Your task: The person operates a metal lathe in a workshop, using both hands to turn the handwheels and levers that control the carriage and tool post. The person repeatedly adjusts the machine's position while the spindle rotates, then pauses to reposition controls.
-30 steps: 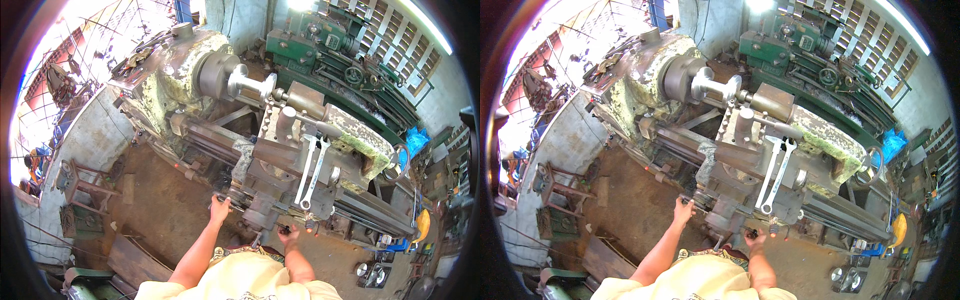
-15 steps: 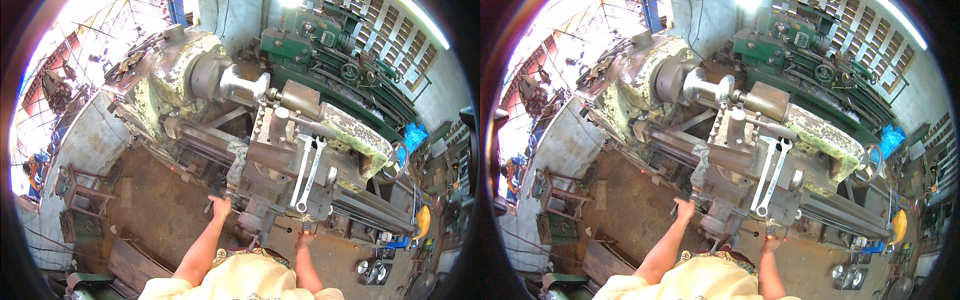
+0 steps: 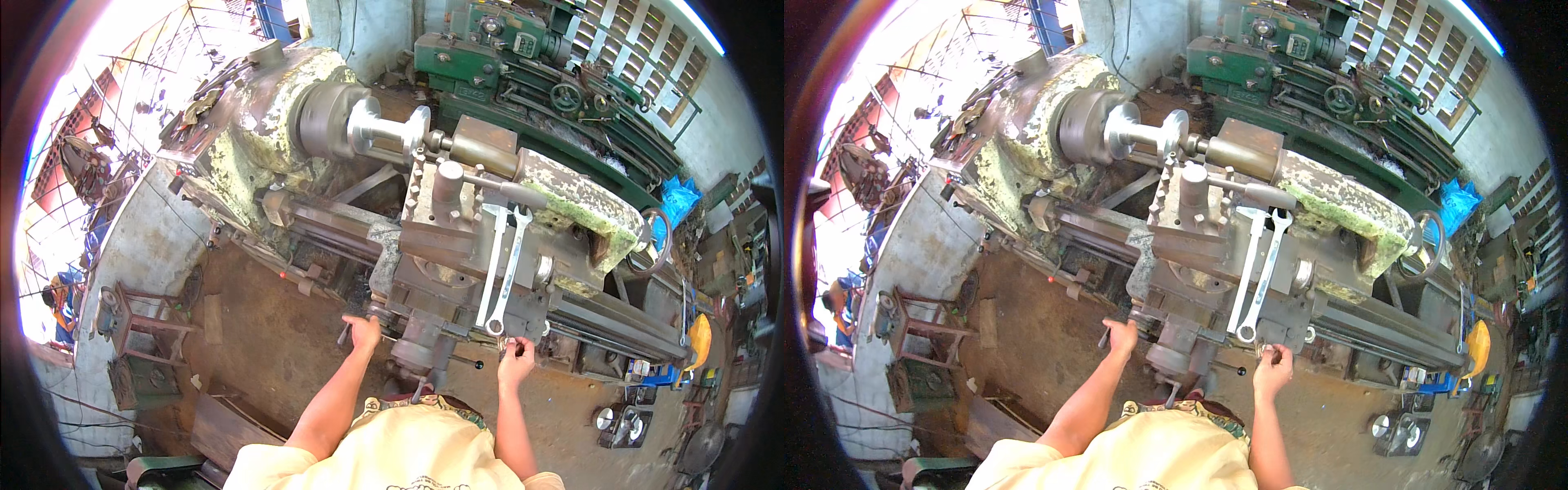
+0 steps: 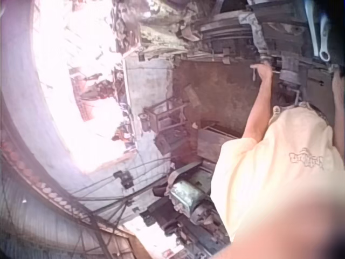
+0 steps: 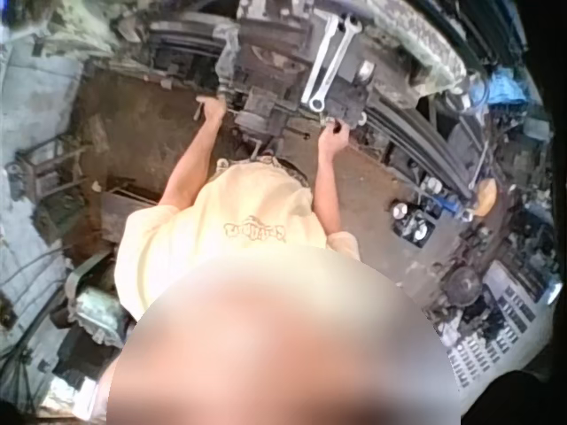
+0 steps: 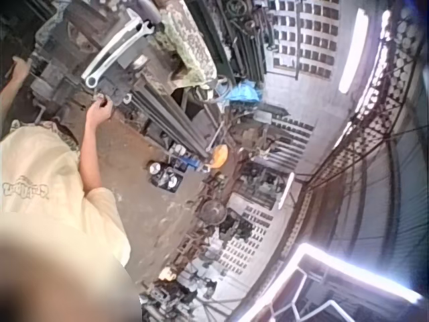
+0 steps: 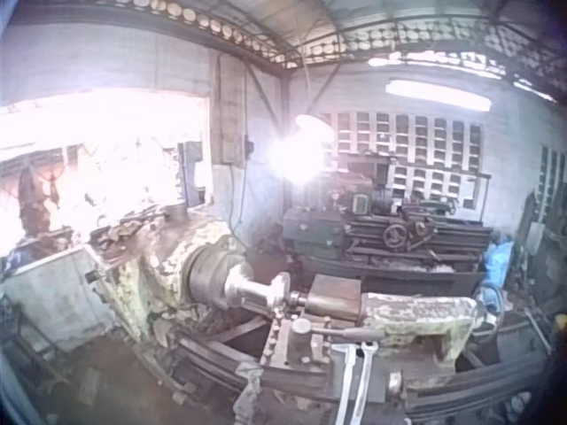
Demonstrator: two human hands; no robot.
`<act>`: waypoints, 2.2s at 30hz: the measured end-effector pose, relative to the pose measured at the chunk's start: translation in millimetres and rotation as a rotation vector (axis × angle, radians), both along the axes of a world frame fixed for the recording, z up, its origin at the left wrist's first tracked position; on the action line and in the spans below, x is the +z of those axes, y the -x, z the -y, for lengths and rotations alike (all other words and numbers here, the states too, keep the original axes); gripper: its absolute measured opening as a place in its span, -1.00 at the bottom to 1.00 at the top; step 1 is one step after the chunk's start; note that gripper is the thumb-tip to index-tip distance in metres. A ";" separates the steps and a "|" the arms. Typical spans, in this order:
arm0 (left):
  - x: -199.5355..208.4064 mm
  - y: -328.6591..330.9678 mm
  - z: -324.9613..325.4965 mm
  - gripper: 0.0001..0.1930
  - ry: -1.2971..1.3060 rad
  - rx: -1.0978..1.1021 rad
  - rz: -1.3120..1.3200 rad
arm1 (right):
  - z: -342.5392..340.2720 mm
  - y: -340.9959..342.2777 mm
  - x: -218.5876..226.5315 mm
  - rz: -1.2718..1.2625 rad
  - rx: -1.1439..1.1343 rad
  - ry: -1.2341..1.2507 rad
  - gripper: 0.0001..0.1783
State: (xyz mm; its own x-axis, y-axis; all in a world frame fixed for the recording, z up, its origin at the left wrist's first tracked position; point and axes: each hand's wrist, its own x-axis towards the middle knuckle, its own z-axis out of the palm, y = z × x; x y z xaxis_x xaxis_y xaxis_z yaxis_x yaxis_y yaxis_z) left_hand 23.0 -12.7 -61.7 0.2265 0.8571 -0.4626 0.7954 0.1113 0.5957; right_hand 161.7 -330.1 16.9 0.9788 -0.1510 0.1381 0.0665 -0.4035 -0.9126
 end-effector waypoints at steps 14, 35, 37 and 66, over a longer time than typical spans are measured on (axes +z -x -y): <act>8.9 0.6 -0.5 0.05 0.052 0.086 0.094 | -3.0 0.2 -2.6 0.017 -0.049 0.029 -0.90; -4.1 2.2 -6.3 0.08 0.028 -0.020 -0.006 | 0.9 -1.5 -10.4 -0.016 -0.050 -0.006 -0.89; -5.2 2.1 -7.3 0.08 0.032 0.029 0.051 | 1.3 -1.1 -9.9 -0.070 -0.061 -0.028 -0.88; 33.9 25.2 -33.4 -0.23 -0.154 -0.214 -0.282 | -4.9 19.1 24.0 0.361 -0.045 0.217 -0.85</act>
State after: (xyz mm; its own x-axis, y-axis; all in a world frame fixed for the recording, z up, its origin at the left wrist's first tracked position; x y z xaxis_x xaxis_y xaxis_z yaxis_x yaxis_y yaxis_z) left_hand -2.2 20.7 -27.8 0.2901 0.8684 -0.4021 0.9260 -0.1487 0.3470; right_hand 142.6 -325.2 41.0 0.8547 -0.1224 0.5044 0.3445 -0.5932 -0.7276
